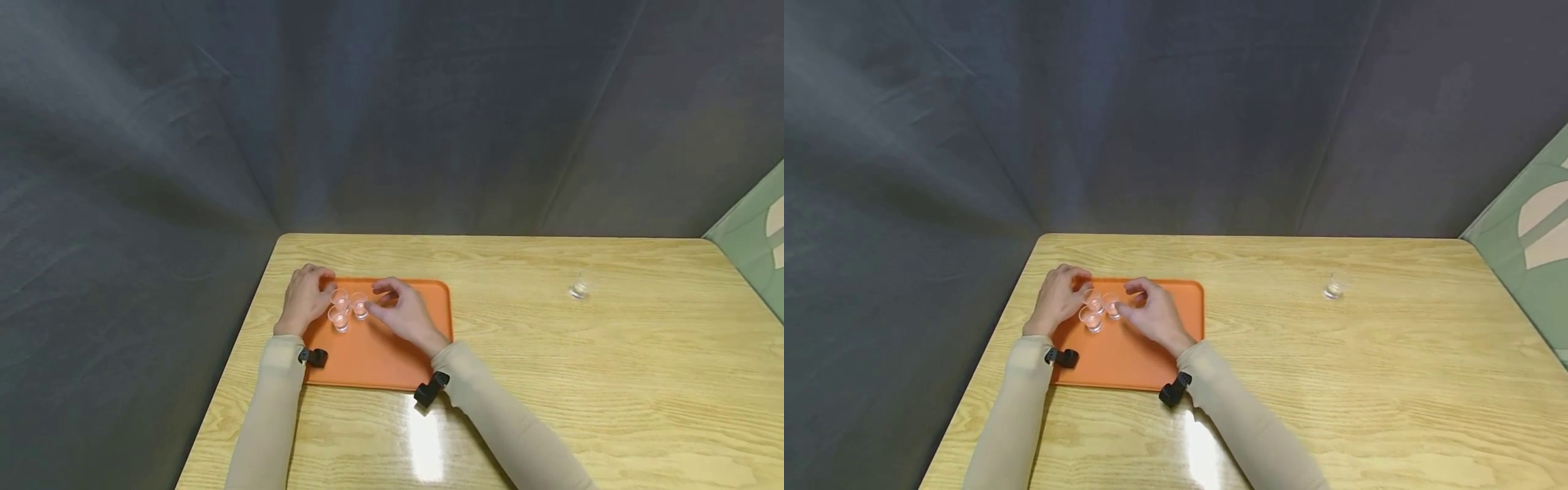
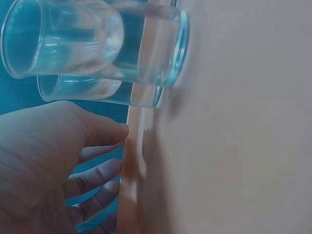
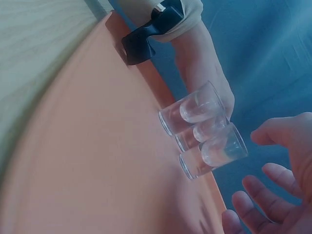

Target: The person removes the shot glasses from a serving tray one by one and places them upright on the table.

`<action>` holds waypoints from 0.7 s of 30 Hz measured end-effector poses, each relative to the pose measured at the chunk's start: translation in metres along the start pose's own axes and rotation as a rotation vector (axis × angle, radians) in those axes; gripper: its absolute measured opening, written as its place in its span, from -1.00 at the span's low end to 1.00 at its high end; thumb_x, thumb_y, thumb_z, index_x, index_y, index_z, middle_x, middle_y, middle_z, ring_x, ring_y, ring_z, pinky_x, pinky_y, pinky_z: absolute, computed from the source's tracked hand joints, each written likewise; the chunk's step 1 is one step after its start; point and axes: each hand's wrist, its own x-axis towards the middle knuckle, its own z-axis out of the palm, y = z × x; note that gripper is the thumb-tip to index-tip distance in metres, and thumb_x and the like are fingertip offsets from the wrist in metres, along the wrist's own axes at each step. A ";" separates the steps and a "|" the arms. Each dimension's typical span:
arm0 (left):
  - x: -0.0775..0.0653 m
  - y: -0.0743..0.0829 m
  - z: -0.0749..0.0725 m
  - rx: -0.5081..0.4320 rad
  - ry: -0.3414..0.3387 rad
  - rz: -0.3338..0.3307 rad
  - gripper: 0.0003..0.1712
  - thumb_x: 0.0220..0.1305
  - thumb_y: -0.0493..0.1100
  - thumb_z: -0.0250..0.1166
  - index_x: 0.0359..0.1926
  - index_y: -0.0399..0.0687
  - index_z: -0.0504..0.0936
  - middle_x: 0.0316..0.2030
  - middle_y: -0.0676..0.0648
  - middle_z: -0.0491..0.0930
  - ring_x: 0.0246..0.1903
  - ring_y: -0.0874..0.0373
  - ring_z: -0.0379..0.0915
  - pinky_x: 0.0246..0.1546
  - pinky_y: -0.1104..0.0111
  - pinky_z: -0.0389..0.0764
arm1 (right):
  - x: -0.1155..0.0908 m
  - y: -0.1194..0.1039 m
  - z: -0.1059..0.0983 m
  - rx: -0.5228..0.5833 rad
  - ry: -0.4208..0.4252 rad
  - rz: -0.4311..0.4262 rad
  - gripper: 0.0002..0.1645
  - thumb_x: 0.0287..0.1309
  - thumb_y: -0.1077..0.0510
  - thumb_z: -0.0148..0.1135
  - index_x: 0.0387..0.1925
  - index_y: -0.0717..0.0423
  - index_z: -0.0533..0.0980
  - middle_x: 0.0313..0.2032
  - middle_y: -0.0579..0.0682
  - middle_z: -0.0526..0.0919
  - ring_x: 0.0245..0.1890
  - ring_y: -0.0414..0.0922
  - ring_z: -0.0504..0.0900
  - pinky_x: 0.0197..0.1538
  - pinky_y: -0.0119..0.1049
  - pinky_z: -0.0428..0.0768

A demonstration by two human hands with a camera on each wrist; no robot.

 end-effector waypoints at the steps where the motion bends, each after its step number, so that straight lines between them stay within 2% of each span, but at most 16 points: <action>1: 0.000 0.000 0.001 0.000 -0.003 -0.001 -0.68 0.50 -0.10 0.31 0.16 -0.11 0.74 0.18 -0.25 0.62 0.20 -0.27 0.47 0.22 -0.13 0.52 | 0.000 0.000 0.001 -0.002 0.002 0.002 -0.48 0.28 0.09 0.49 0.21 0.18 0.62 0.16 0.11 0.73 0.11 0.09 0.71 0.13 0.00 0.68; 7: 0.000 0.001 0.002 0.004 0.001 0.002 -0.67 0.49 -0.10 0.32 0.15 -0.11 0.74 0.19 -0.25 0.62 0.20 -0.27 0.47 0.24 -0.12 0.52 | 0.003 0.004 0.007 -0.014 0.010 -0.003 -0.48 0.25 0.10 0.48 0.20 0.18 0.62 0.12 0.11 0.75 0.07 0.08 0.71 0.06 -0.09 0.68; 13: -0.001 0.001 0.002 0.008 -0.007 -0.006 -0.67 0.50 -0.09 0.30 0.16 -0.10 0.74 0.19 -0.25 0.61 0.21 -0.26 0.47 0.25 -0.12 0.52 | 0.004 0.004 0.011 -0.021 -0.005 0.001 -0.46 0.24 0.09 0.49 0.22 0.15 0.62 0.12 0.05 0.74 0.07 0.04 0.71 0.11 -0.06 0.68; 21: 0.001 0.000 0.002 0.007 0.001 -0.002 -0.68 0.48 -0.10 0.32 0.14 -0.11 0.75 0.17 -0.26 0.62 0.19 -0.26 0.47 0.23 -0.11 0.52 | 0.005 0.004 0.017 -0.056 -0.012 -0.056 -0.52 0.19 0.11 0.52 0.14 0.10 0.65 0.08 0.07 0.77 0.01 0.02 0.74 0.09 -0.12 0.69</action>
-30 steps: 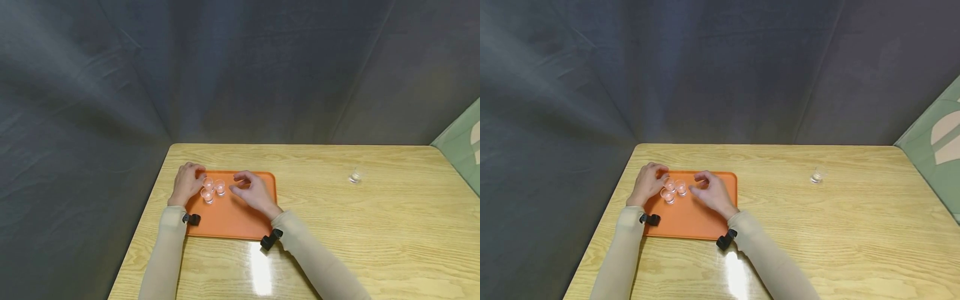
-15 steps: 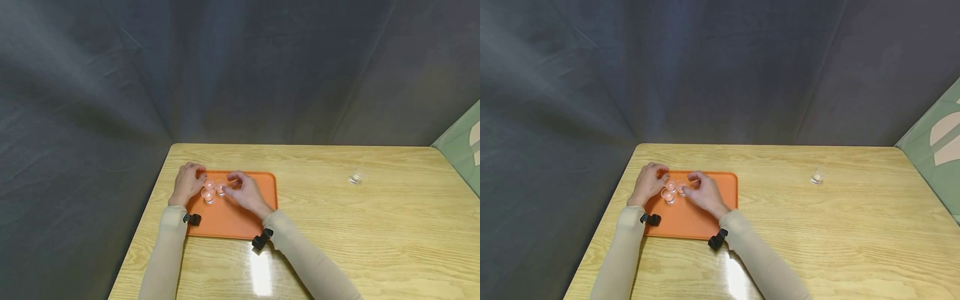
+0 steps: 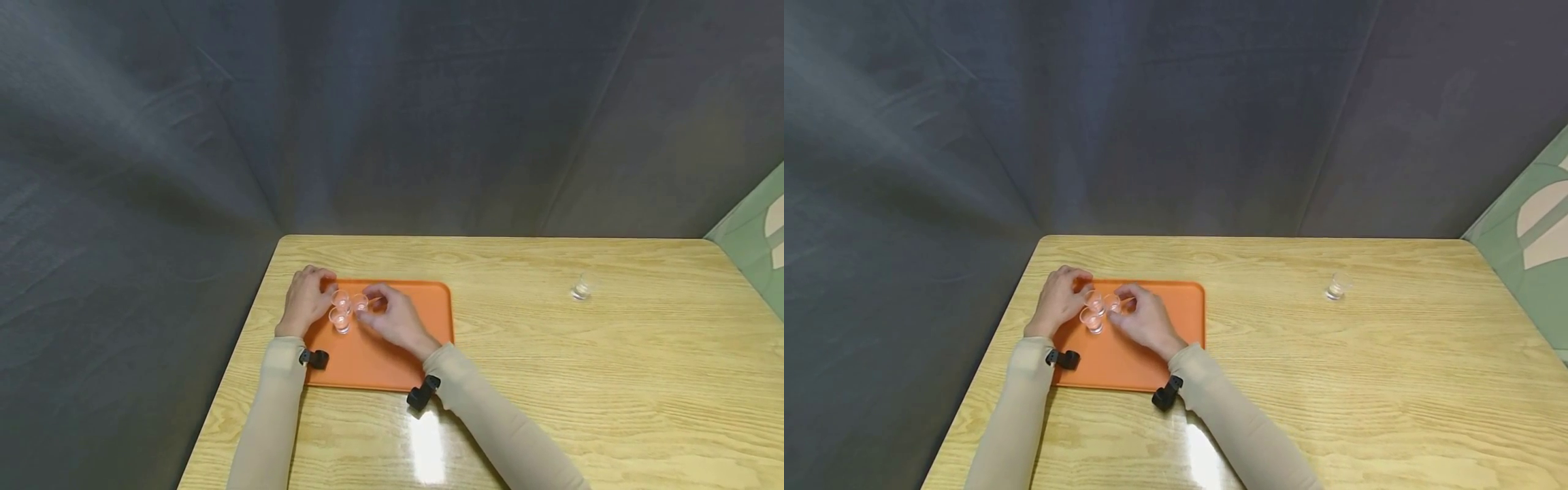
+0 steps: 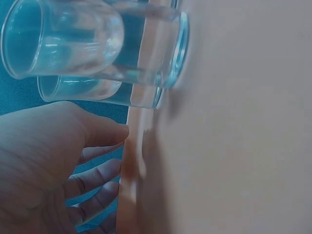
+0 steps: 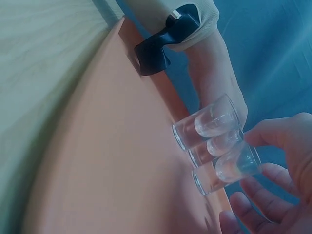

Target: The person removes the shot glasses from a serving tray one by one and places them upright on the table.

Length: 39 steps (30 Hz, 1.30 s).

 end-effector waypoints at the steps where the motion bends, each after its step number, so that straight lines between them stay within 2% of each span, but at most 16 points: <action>1: 0.000 0.000 0.000 0.001 0.001 0.001 -0.68 0.48 -0.10 0.32 0.14 -0.11 0.75 0.17 -0.26 0.62 0.19 -0.26 0.47 0.23 -0.11 0.52 | 0.000 0.000 0.001 -0.005 0.000 -0.006 -0.51 0.19 0.11 0.52 0.14 0.10 0.65 0.07 0.07 0.77 0.00 0.01 0.74 0.08 -0.13 0.69; 13: -0.002 -0.001 -0.001 -0.003 0.004 0.004 -0.67 0.47 -0.10 0.33 0.14 -0.12 0.75 0.15 -0.25 0.62 0.17 -0.26 0.48 0.21 -0.11 0.52 | 0.000 -0.002 0.004 -0.043 -0.025 -0.030 -0.48 0.24 0.12 0.48 0.22 0.09 0.62 0.13 0.08 0.75 0.01 -0.01 0.72 0.12 -0.10 0.68; 25: -0.001 0.000 0.000 0.001 0.007 0.010 -0.67 0.48 -0.09 0.32 0.14 -0.11 0.75 0.15 -0.26 0.63 0.18 -0.27 0.48 0.22 -0.11 0.53 | 0.001 -0.002 0.005 -0.048 -0.010 -0.011 -0.49 0.23 0.14 0.48 0.21 0.12 0.64 0.08 0.09 0.77 -0.02 -0.01 0.73 0.08 -0.13 0.69; 32: -0.001 0.001 0.000 -0.001 0.000 -0.001 -0.67 0.48 -0.10 0.31 0.15 -0.11 0.75 0.17 -0.25 0.62 0.21 -0.27 0.47 0.24 -0.12 0.52 | 0.001 -0.001 0.004 -0.040 -0.002 -0.007 -0.51 0.23 0.12 0.49 0.18 0.13 0.66 -0.02 0.08 0.78 -0.08 -0.02 0.73 0.00 -0.17 0.68; 39: -0.001 0.002 -0.001 -0.001 -0.002 -0.015 -0.68 0.48 -0.10 0.31 0.15 -0.10 0.75 0.19 -0.24 0.62 0.23 -0.26 0.46 0.26 -0.11 0.51 | 0.000 -0.001 0.003 -0.023 0.018 0.038 -0.50 0.20 0.12 0.51 0.18 0.08 0.67 -0.12 0.03 0.78 -0.13 -0.06 0.73 -0.06 -0.23 0.66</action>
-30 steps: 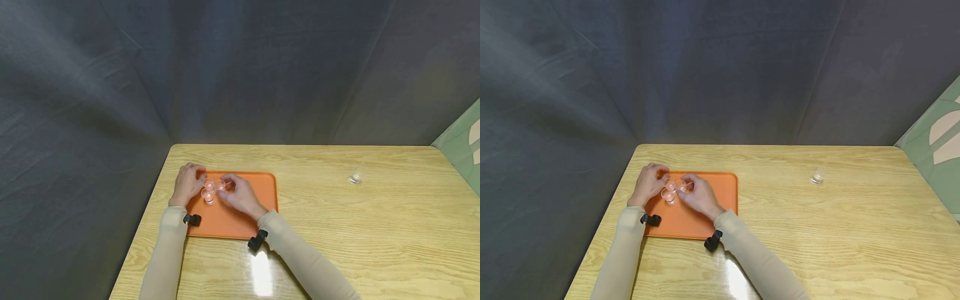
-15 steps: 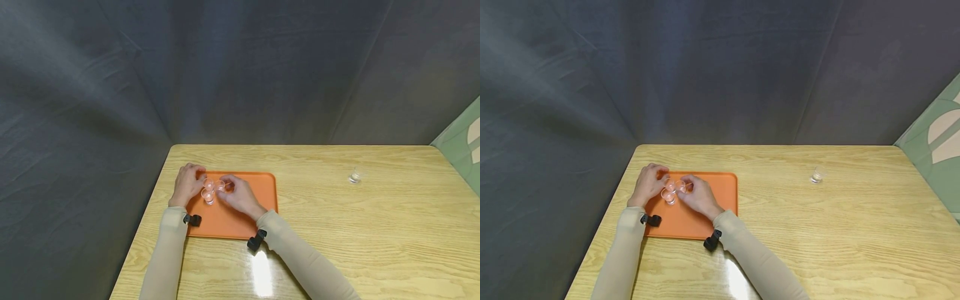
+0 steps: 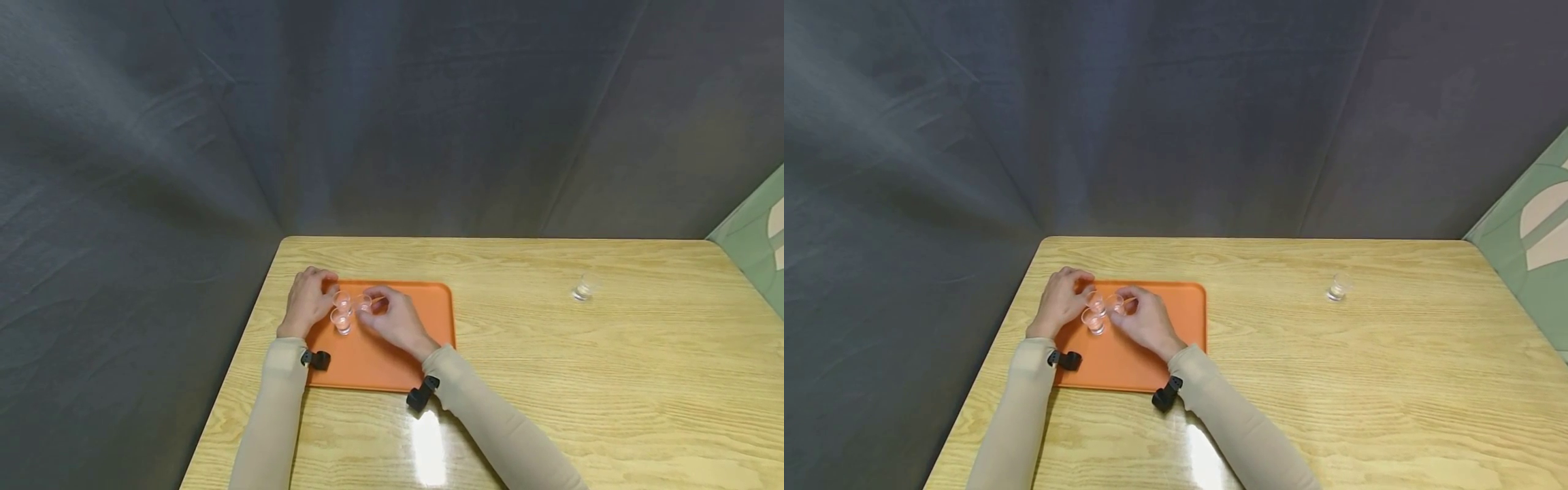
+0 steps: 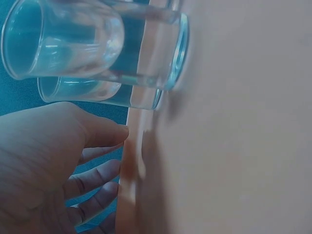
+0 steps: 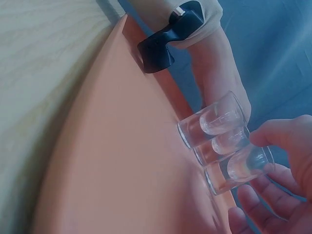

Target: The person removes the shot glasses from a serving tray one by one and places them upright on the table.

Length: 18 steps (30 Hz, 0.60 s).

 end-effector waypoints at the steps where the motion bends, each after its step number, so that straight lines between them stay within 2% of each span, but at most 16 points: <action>1: 0.000 0.000 0.000 0.000 0.002 0.001 -0.68 0.48 -0.10 0.31 0.15 -0.10 0.75 0.19 -0.24 0.62 0.23 -0.26 0.46 0.26 -0.11 0.51 | 0.000 0.000 0.000 0.004 0.006 0.003 -0.50 0.20 0.12 0.51 0.18 0.07 0.67 -0.13 0.03 0.78 -0.13 -0.05 0.73 -0.05 -0.22 0.66; 7: 0.002 -0.001 0.002 -0.004 0.009 0.006 -0.68 0.48 -0.10 0.32 0.14 -0.09 0.76 0.19 -0.24 0.62 0.24 -0.27 0.46 0.26 -0.11 0.52 | -0.003 0.000 -0.003 0.054 0.027 0.006 -0.52 0.19 0.14 0.52 0.16 0.07 0.69 -0.14 0.03 0.78 -0.11 -0.03 0.74 0.01 -0.15 0.68; 18: 0.001 -0.001 0.001 -0.005 0.004 0.008 -0.67 0.49 -0.10 0.32 0.15 -0.10 0.75 0.18 -0.25 0.62 0.22 -0.27 0.47 0.25 -0.11 0.52 | -0.009 0.002 -0.012 0.106 0.031 -0.023 -0.51 0.23 0.11 0.50 0.19 0.12 0.67 -0.01 0.01 0.79 -0.08 -0.06 0.74 0.07 -0.11 0.72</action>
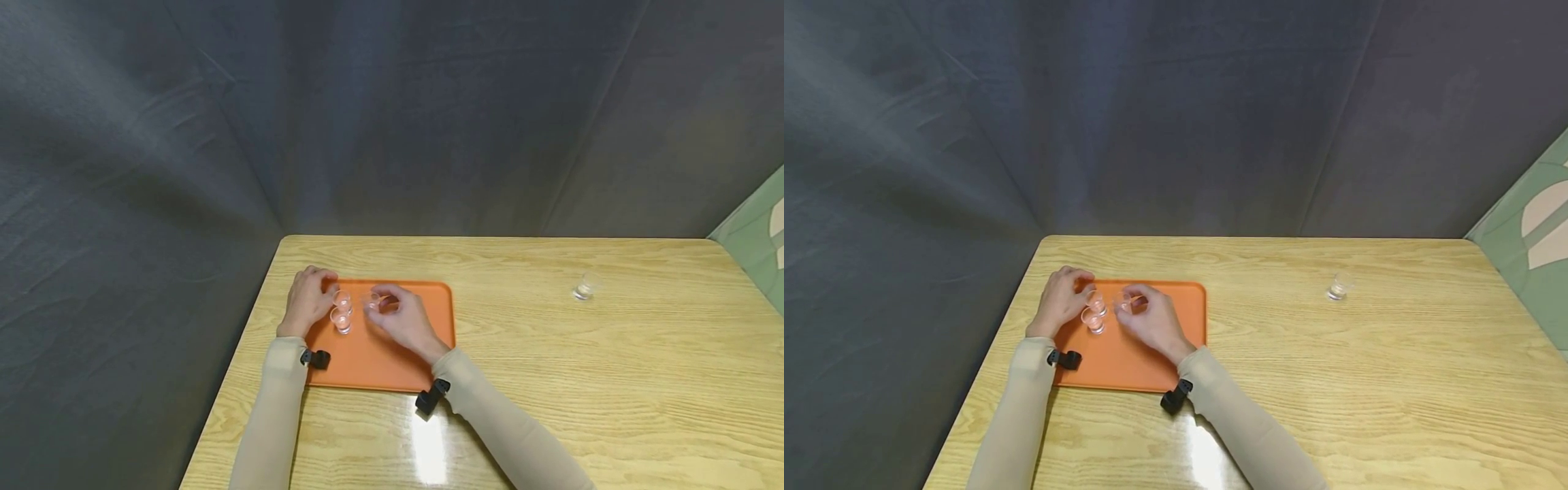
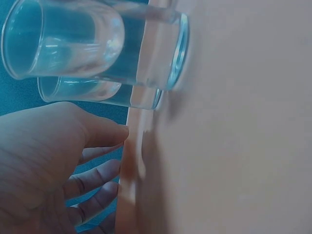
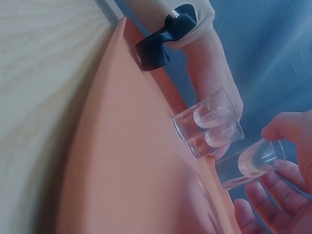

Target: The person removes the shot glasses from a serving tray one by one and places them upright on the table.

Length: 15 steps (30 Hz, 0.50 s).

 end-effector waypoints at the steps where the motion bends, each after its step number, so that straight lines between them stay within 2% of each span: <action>1: 0.000 0.000 0.000 -0.001 0.000 0.001 -0.67 0.49 -0.10 0.32 0.15 -0.10 0.75 0.18 -0.25 0.62 0.22 -0.27 0.47 0.24 -0.11 0.52 | -0.001 0.001 -0.001 0.001 -0.001 -0.006 -0.51 0.24 0.11 0.49 0.19 0.13 0.67 0.01 0.01 0.78 -0.07 -0.06 0.74 0.07 -0.10 0.71; 7: 0.000 0.000 0.000 -0.006 0.003 0.008 -0.68 0.49 -0.09 0.31 0.15 -0.10 0.75 0.18 -0.25 0.62 0.20 -0.28 0.47 0.23 -0.11 0.53 | -0.005 0.004 -0.005 0.024 0.019 -0.034 -0.52 0.22 0.14 0.50 0.16 0.17 0.68 0.01 0.03 0.79 -0.10 -0.07 0.73 0.06 -0.11 0.71; 15: 0.002 0.000 0.001 0.001 0.002 0.009 -0.68 0.48 -0.10 0.32 0.14 -0.10 0.75 0.18 -0.25 0.62 0.20 -0.27 0.47 0.23 -0.10 0.53 | -0.012 0.006 -0.015 0.052 0.053 -0.028 -0.48 0.19 0.15 0.53 0.18 0.19 0.68 -0.09 0.06 0.80 -0.16 -0.05 0.75 -0.03 -0.26 0.73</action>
